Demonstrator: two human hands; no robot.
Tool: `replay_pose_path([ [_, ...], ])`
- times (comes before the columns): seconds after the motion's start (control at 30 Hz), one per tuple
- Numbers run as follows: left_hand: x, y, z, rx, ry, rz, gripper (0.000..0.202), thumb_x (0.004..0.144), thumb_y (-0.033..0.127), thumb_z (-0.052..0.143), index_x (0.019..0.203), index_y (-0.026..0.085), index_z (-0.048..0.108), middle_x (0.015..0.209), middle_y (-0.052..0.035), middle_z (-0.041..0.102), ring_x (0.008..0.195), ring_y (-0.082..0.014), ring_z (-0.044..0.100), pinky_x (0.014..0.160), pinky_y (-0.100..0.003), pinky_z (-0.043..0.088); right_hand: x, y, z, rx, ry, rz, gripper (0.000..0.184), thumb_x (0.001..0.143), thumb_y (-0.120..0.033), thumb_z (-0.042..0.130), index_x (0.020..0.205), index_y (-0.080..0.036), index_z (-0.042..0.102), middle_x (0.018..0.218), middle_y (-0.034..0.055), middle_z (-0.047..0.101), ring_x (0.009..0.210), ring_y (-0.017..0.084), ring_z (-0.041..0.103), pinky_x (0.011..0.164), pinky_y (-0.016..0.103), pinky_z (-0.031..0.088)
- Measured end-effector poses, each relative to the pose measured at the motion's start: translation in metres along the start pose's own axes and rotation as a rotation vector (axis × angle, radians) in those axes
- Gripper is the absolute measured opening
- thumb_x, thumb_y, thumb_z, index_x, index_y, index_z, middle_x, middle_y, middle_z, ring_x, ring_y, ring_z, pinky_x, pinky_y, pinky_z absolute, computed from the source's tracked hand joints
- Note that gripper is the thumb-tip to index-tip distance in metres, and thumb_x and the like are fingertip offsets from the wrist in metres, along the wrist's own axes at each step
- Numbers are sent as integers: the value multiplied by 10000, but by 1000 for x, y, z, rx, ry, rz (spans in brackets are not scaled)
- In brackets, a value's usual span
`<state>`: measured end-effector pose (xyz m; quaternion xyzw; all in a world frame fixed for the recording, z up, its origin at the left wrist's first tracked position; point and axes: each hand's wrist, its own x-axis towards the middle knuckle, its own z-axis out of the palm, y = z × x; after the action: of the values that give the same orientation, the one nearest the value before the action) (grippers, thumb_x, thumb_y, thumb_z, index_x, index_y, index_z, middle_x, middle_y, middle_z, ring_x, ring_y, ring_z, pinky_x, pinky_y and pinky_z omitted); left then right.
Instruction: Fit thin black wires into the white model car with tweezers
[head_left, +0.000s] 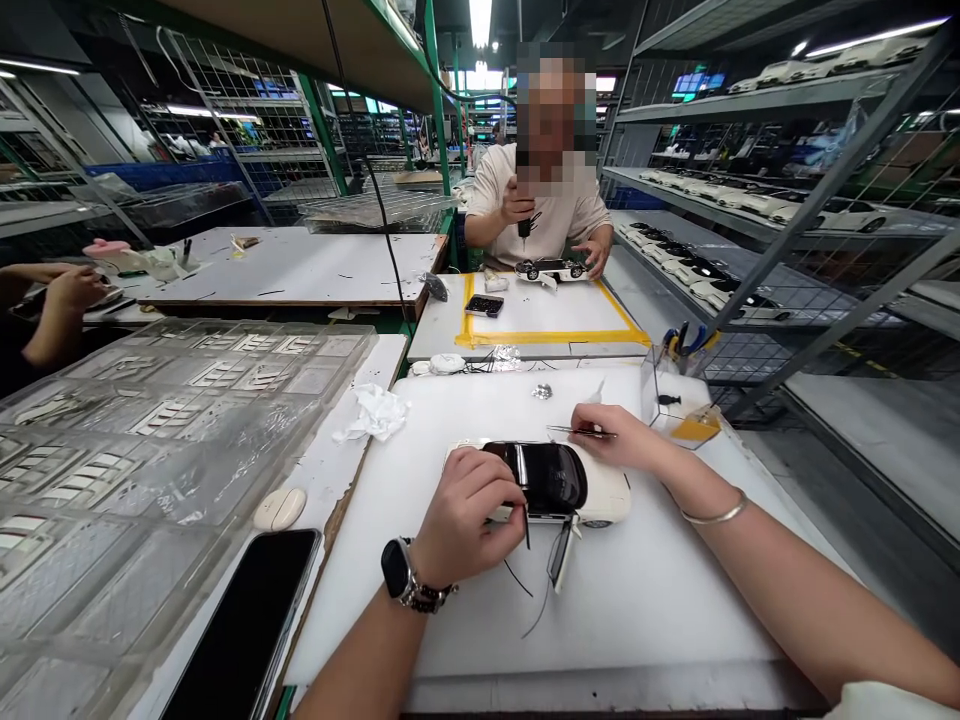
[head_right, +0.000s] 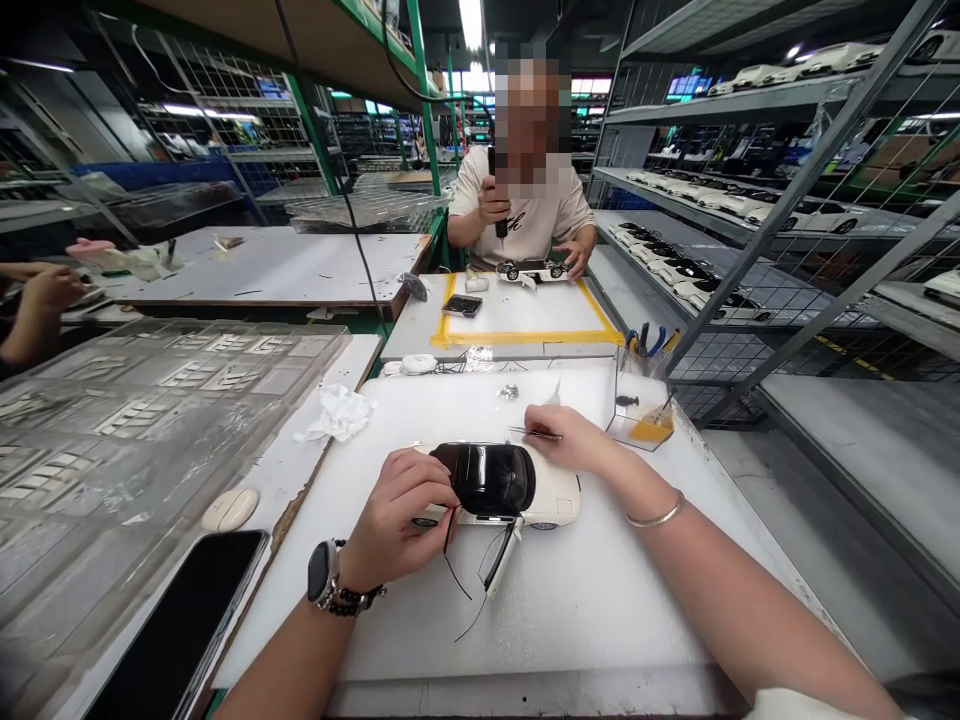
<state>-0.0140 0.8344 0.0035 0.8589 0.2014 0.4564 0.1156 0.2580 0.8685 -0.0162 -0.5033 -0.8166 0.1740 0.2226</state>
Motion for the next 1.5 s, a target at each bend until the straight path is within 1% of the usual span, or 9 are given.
replay_pose_path([
  [0.13, 0, 0, -1, 1, -9, -15, 146, 719, 36, 556, 743, 179, 566, 724, -25, 613, 786, -185, 566, 751, -386, 440, 0, -2, 0, 1, 0, 2, 139, 821, -248, 500, 717, -201, 420, 639, -22, 494, 579, 113, 411, 556, 236, 320],
  [0.37, 0, 0, -1, 4, -10, -26, 137, 727, 56, 550, 744, 189, 579, 724, -19, 615, 785, -182, 571, 753, -374, 447, -1, -3, -2, -6, 11, 8, 143, 824, -277, 500, 730, -200, 425, 664, -7, 517, 595, 123, 431, 568, 249, 328],
  [0.6, 1, 0, -2, 14, -12, -29, 135, 739, 68, 538, 745, 198, 576, 719, -16, 615, 777, -180, 574, 751, -370, 453, 0, -3, 1, 11, 27, 28, 178, 841, -310, 485, 716, -200, 422, 625, -11, 501, 567, 115, 405, 547, 241, 322],
  [0.77, 1, 0, -2, 13, -15, -23, 138, 738, 61, 544, 749, 194, 576, 720, -18, 610, 775, -179, 573, 750, -367, 454, -1, -3, 1, 14, 30, 26, 175, 838, -301, 493, 715, -200, 421, 628, -10, 493, 564, 114, 397, 539, 238, 315],
  [0.93, 1, 0, -2, 2, -11, -29, 139, 732, 58, 548, 749, 193, 580, 723, -21, 617, 776, -182, 572, 748, -372, 451, -1, -2, -3, 20, 32, 19, 137, 821, -271, 515, 732, -197, 441, 651, -6, 514, 586, 118, 436, 554, 238, 343],
  [1.13, 1, 0, -1, 3, -13, -28, 137, 740, 66, 538, 743, 196, 579, 718, -19, 618, 774, -181, 575, 745, -370, 457, -1, 1, -5, 22, 12, -12, 97, 819, -257, 513, 753, -196, 476, 707, 18, 566, 630, 136, 488, 596, 262, 376],
  [1.5, 1, -1, -1, 3, -7, -26, 132, 736, 67, 543, 739, 195, 576, 716, -17, 618, 773, -181, 581, 747, -369, 461, 0, 3, -3, 57, 5, -33, 74, 813, -245, 518, 762, -194, 502, 717, 20, 574, 652, 142, 503, 623, 269, 391],
])
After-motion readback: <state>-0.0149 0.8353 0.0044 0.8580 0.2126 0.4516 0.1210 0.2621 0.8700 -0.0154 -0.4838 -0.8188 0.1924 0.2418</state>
